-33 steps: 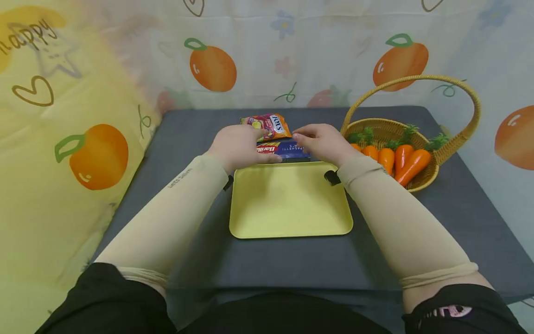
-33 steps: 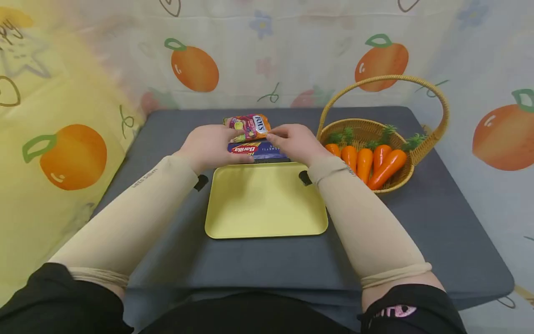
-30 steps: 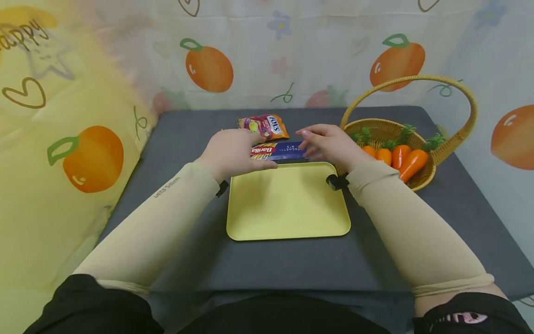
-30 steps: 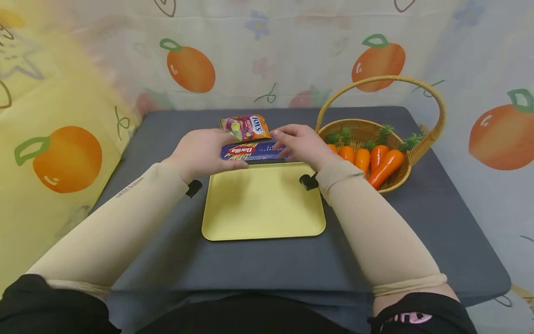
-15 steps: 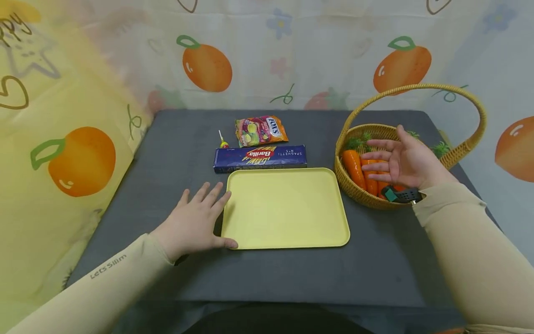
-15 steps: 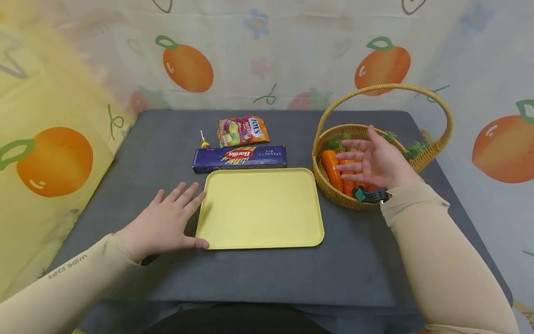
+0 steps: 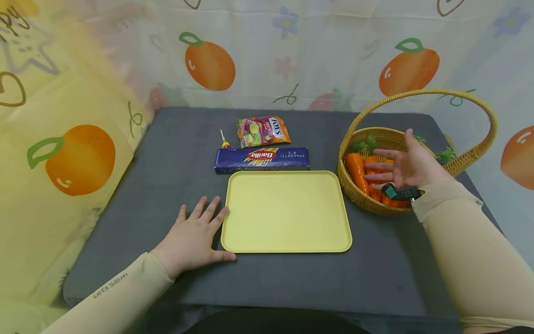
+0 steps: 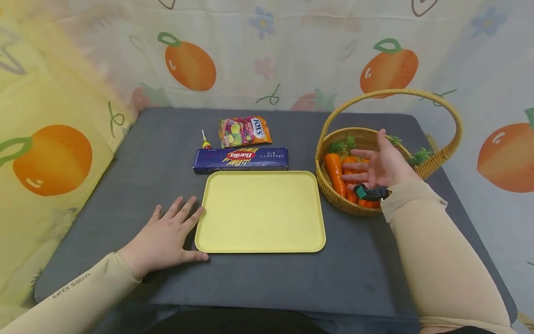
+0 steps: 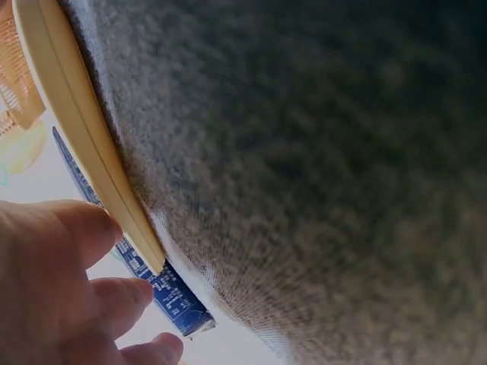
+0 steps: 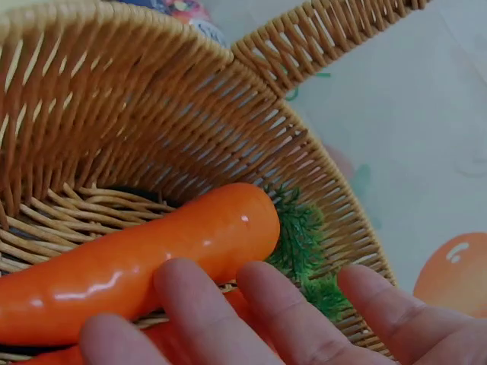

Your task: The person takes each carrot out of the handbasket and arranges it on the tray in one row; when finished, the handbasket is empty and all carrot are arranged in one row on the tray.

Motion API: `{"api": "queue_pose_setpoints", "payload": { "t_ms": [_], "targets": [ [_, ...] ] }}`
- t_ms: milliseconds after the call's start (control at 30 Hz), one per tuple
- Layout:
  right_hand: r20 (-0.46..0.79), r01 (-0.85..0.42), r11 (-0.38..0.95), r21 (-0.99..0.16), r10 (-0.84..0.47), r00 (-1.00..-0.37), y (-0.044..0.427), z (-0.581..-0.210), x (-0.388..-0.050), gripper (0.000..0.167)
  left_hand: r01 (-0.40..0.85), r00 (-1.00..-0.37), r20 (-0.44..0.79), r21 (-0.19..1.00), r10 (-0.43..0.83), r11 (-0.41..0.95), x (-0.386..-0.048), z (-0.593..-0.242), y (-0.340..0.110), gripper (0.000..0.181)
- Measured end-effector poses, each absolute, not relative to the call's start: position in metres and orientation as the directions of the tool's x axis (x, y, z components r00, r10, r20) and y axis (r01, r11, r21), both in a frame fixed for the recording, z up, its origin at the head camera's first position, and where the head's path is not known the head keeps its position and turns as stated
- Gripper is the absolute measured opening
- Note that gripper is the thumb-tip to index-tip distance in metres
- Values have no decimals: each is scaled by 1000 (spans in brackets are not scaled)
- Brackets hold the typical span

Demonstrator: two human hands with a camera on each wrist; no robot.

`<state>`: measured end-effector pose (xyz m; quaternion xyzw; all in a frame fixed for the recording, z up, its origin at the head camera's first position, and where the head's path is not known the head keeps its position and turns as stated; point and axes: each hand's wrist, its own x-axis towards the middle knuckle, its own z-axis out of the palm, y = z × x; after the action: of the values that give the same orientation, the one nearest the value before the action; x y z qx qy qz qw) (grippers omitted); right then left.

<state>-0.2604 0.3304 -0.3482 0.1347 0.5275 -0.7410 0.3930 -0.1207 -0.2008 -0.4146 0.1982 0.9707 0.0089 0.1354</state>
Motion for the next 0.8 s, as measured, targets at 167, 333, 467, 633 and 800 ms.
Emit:
{"api": "queue_pose_setpoints", "payload": {
  "t_ms": [167, 333, 467, 633, 800],
  "targets": [
    [-627, 708, -59, -704, -415, -659, 333, -350, -266, 115, 380, -885, -270, 52, 379, 924, -122, -416, -201, 125],
    [-639, 662, 98, -743, -401, -657, 326, -351, -272, 113, 372, -887, -278, 42, 368, 927, -124, -417, -200, 125],
    [-654, 606, 254, -754, -373, -658, 318, -350, -274, 108, 378, -886, -277, 36, 373, 925, -124, -417, -198, 124],
    [-661, 534, 395, -748, -363, -657, 304, -352, -276, 99, 383, -886, -271, 27, 376, 923, -124, -415, -198, 123],
    [-672, 531, 424, -734, -338, -659, 293, -361, -280, 88, 387, -888, -262, 18, 378, 922, -124, -415, -198, 121]
  ]
}}
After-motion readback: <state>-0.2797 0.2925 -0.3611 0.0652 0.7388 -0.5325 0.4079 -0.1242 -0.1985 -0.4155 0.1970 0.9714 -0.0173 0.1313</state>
